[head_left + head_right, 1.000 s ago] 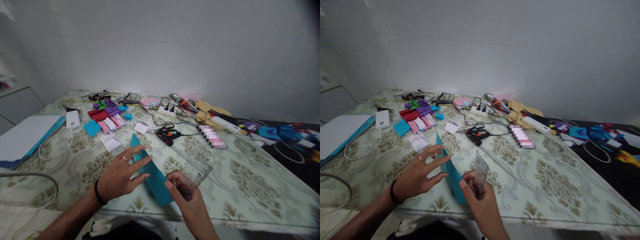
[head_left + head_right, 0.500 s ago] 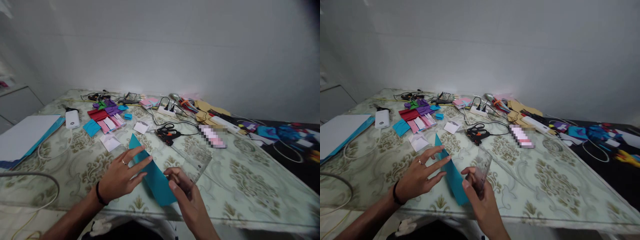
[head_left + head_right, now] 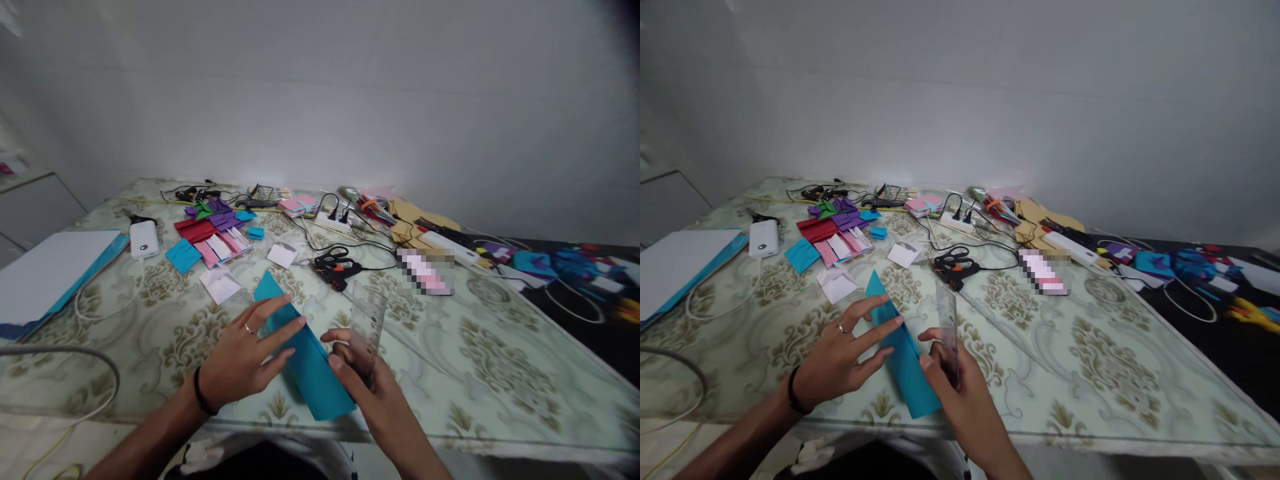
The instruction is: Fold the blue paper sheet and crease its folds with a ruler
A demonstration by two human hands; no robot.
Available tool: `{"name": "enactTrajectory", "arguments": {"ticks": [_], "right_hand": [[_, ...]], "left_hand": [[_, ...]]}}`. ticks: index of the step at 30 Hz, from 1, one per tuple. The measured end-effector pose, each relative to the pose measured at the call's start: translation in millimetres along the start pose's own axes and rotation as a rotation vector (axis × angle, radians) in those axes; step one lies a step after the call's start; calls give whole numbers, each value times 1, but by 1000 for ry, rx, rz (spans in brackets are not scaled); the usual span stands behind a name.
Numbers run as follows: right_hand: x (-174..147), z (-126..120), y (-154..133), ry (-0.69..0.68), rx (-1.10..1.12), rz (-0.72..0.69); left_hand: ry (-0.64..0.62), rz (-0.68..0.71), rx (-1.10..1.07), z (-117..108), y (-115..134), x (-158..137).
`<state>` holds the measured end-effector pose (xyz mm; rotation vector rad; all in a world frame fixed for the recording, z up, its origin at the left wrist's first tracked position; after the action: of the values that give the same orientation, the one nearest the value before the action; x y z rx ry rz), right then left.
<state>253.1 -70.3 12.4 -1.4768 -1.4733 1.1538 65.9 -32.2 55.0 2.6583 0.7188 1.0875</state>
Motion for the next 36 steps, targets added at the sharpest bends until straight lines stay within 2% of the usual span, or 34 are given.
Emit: {"name": "enactTrajectory", "arguments": {"ticks": [6, 10, 12, 15, 20, 26, 30, 33, 36], "right_hand": [[4, -8, 0, 50, -49, -34], [4, -28, 1, 186, -111, -65], [5, -39, 5, 206, -159, -54], [5, -52, 17, 167, -220, -28], [7, -70, 45, 44, -216, 21], [14, -87, 61, -100, -117, 36], [19, -96, 63, -27, -102, 111], [23, -101, 54, 60, -218, 16], [28, -100, 49, 72, -301, -34]], "left_hand": [[38, 1, -34, -5, 0, -5], [48, -29, -10, -15, 1, -18], [24, -58, 10, -20, -1, -27], [-23, -104, 17, -25, -10, -42], [-135, -76, 1, -18, -23, -63], [-77, 8, -53, -21, -28, -64], [-75, -1, -141, -27, -32, -69], [-98, -57, -232, -29, -36, -77], [-103, -130, -271, -28, -38, -85]]}}
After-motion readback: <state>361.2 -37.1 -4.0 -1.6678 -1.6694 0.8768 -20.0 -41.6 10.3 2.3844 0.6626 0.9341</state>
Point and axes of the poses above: each hand's wrist, its own x-axis towards the middle knuckle, its own z-axis out of the palm, y = z × x, the point moved 6 cm from there along x, towards the middle knuckle, and after that the axes turned 14 degrees about -x, right-handed, at the moved point
